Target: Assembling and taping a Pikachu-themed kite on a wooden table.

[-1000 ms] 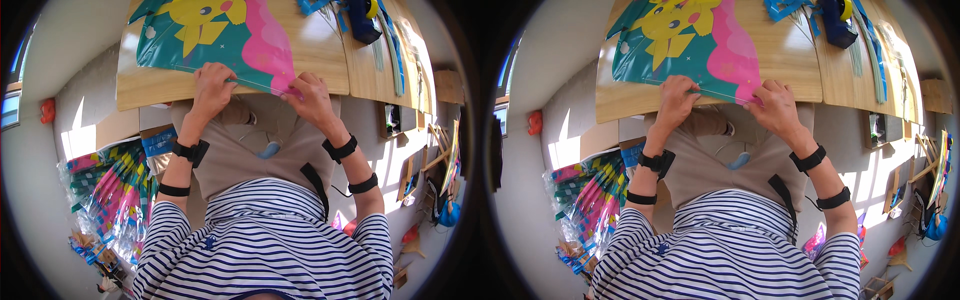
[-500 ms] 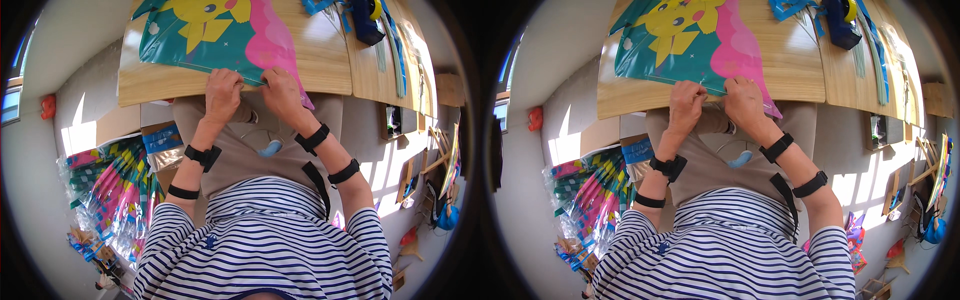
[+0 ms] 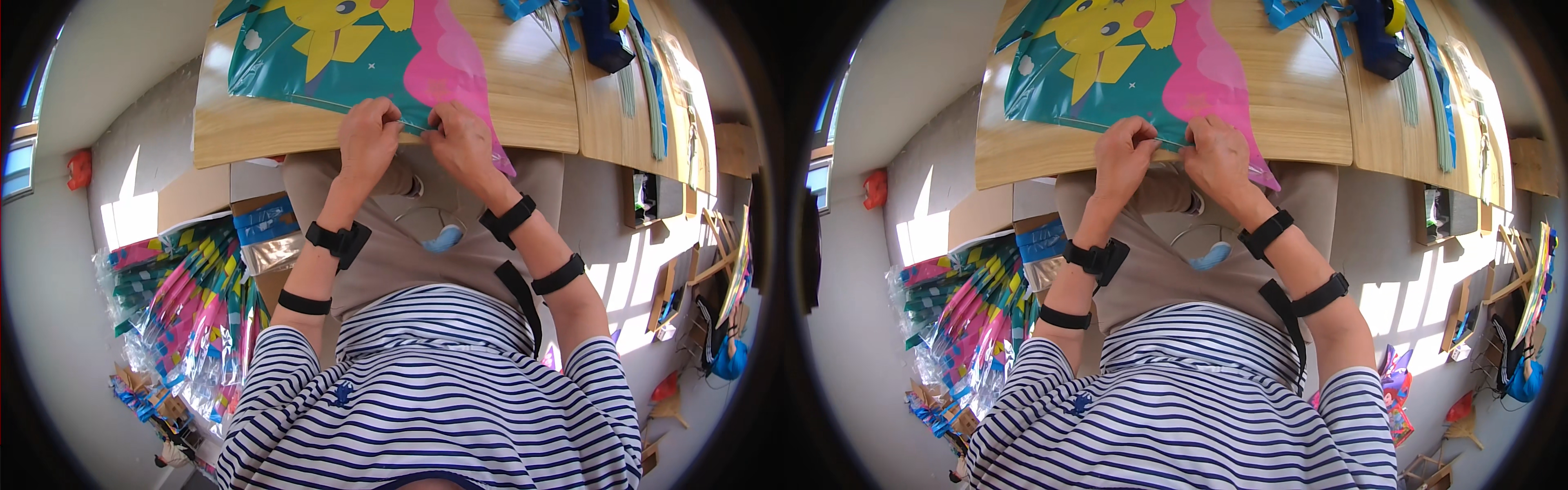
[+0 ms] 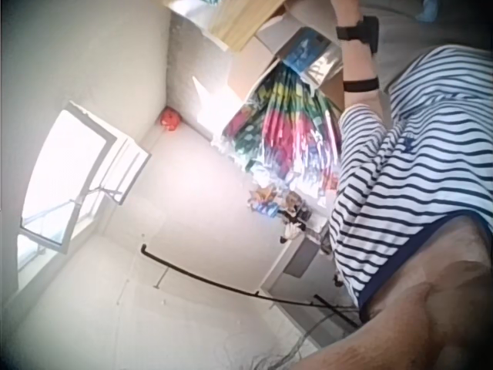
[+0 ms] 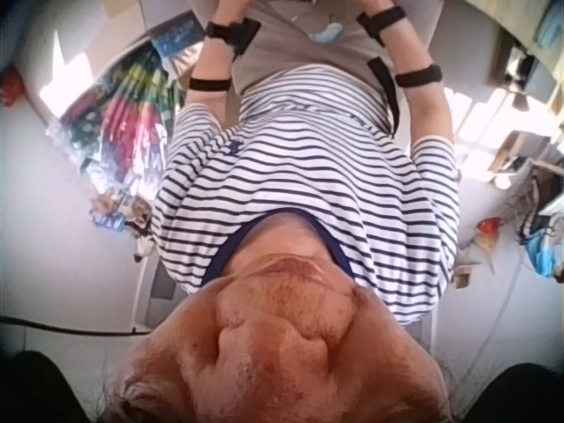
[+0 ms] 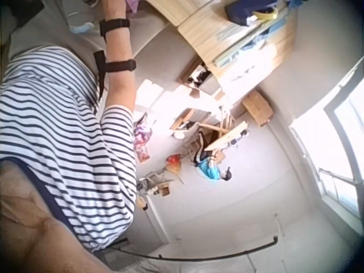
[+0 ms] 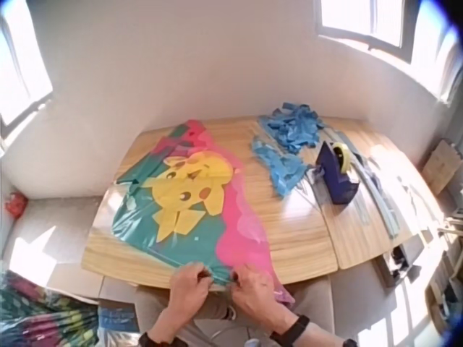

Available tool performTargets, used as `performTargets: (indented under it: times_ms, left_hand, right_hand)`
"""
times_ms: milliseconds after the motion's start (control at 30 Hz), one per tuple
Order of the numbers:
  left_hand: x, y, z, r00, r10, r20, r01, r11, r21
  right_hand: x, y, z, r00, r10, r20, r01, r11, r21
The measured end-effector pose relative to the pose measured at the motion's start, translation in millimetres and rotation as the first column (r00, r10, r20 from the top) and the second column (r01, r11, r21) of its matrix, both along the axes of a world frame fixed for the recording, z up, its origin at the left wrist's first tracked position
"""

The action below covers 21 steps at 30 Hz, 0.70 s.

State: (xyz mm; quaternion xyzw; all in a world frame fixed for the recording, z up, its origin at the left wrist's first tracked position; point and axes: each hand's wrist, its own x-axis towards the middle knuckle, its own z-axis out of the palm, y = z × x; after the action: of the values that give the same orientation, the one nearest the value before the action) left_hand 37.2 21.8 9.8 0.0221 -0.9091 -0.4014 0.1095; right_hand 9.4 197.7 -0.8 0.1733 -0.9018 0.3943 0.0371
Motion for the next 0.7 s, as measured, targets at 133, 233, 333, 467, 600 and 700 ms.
performTargets:
  times_ms: [133, 233, 333, 467, 600, 700]
  left_hand:
    - [-3.1, -0.1, -2.3, 1.000, -0.020, -0.003, 0.020, 1.000, -0.007]
    - [0.8, -2.7, 1.8, 1.000, -0.023, -0.018, 0.022, 0.999, -0.033]
    - [8.2, -4.1, 5.3, 1.000, -0.003, 0.018, 0.003, 1.000, -0.006]
    - [16.8, -1.1, 9.3, 0.997, 0.034, 0.063, -0.039, 0.995, 0.087]
    - [23.2, 3.4, 10.9, 0.998, 0.059, 0.032, -0.063, 0.991, 0.116]
    - [25.2, 4.4, 4.5, 0.998, 0.055, -0.005, -0.054, 0.994, 0.092]
  right_hand:
    - [0.5, 1.0, -1.1, 1.000, 0.004, 0.018, -0.004, 1.000, 0.003]
    - [2.2, 4.2, 1.7, 0.999, 0.048, -0.018, -0.047, 0.999, 0.016]
    - [5.9, 8.4, 5.6, 0.988, 0.098, -0.123, -0.088, 0.993, 0.084]
    - [4.8, 14.0, 6.2, 0.974, 0.152, -0.168, -0.124, 0.979, 0.165]
    - [0.8, 17.9, 9.3, 0.979, 0.175, -0.102, -0.165, 0.981, 0.097]
    - [0.4, 20.1, 9.3, 0.980, 0.182, -0.081, -0.178, 0.982, 0.064]
